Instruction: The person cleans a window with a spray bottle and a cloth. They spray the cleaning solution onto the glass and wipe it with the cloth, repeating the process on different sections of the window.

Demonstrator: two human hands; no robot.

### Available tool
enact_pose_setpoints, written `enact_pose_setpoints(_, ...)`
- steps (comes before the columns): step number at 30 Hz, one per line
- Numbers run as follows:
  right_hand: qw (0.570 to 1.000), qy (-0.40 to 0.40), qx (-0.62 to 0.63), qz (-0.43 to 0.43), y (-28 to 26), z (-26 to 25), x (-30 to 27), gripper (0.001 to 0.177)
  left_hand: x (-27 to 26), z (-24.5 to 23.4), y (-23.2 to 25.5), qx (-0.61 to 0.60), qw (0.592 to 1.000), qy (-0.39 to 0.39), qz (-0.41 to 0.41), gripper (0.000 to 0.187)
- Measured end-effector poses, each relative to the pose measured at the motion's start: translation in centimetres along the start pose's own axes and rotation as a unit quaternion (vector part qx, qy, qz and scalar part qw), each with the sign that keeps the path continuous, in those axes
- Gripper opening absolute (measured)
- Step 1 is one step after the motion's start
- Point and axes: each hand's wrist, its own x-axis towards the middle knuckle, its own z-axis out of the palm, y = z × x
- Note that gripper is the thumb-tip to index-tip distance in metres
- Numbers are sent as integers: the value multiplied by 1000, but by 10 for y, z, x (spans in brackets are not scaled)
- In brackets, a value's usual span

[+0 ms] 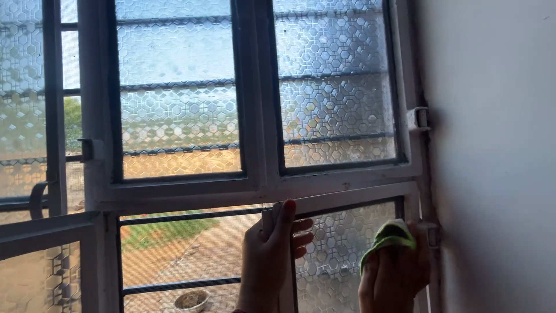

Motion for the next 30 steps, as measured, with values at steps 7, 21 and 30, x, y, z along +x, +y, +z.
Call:
enact_pose_setpoints(7,988,-100,69,92,-78,35,-6,46,-8,-3,1,-11,1000,22,11,51)
enact_pose_setpoints(21,945,-311,53,-92,-47,18,-51,42,-8,-6,-10,-28,998,18,45,55)
enact_pose_setpoints(30,967,-223,-20,125,5,14,-35,45,-13,-2,-6,-40,998,22,43,52)
